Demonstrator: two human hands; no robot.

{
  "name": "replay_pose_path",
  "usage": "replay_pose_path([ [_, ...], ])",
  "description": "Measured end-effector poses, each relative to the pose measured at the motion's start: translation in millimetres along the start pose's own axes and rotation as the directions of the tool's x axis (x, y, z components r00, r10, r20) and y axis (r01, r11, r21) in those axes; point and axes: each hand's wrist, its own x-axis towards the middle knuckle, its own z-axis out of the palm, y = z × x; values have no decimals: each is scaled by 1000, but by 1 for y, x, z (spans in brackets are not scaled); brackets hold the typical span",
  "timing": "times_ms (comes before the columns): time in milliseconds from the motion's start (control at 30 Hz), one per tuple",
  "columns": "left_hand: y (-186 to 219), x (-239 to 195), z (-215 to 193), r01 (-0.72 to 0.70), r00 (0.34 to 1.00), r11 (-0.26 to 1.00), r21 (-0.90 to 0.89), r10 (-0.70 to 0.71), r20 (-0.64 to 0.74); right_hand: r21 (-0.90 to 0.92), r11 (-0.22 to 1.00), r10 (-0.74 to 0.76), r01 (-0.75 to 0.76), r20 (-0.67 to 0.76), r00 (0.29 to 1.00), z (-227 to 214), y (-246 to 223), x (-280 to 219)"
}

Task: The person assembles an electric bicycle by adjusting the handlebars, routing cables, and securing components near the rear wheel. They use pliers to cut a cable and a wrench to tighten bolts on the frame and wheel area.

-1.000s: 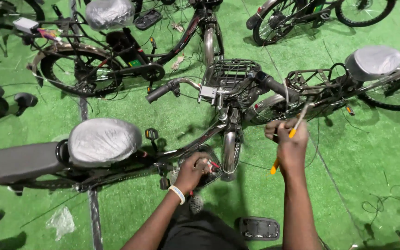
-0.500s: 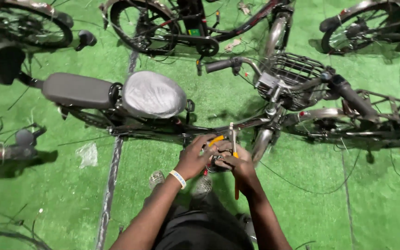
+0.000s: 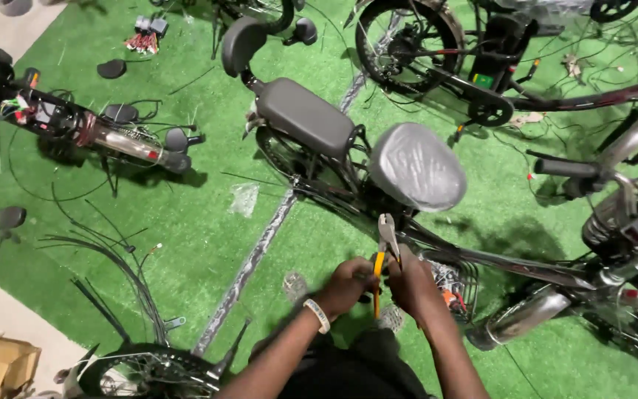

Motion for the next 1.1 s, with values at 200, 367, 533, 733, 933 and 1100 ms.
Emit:
replay_pose_path([
  [200,42,-30,-76,28,999,965,-260,-38,-33,696,717,-149,-45,216,965,45,-111,-17],
  [367,94,-46,-133,74,988,845,-530,-134,-77,836,549,-381,16,233,895,89,-133,28],
  [533,32,-6,-187,-163,980,601,-782,4,-201,808,503,-343,-307,513,787,145,-171,94],
  [733,6,3,-265,-266,951,504,-822,-3,-309,717,494,-304,-492,673,674,235,-217,135],
  [933,-84,91,-390,19,903,936,-352,-167,-395,735,494,-16,-464,541,841,330,-226,207],
  [1100,-96,152,-488,228,906,965,127,-162,-391,766,450,293,-458,358,887,393,-234,218],
])
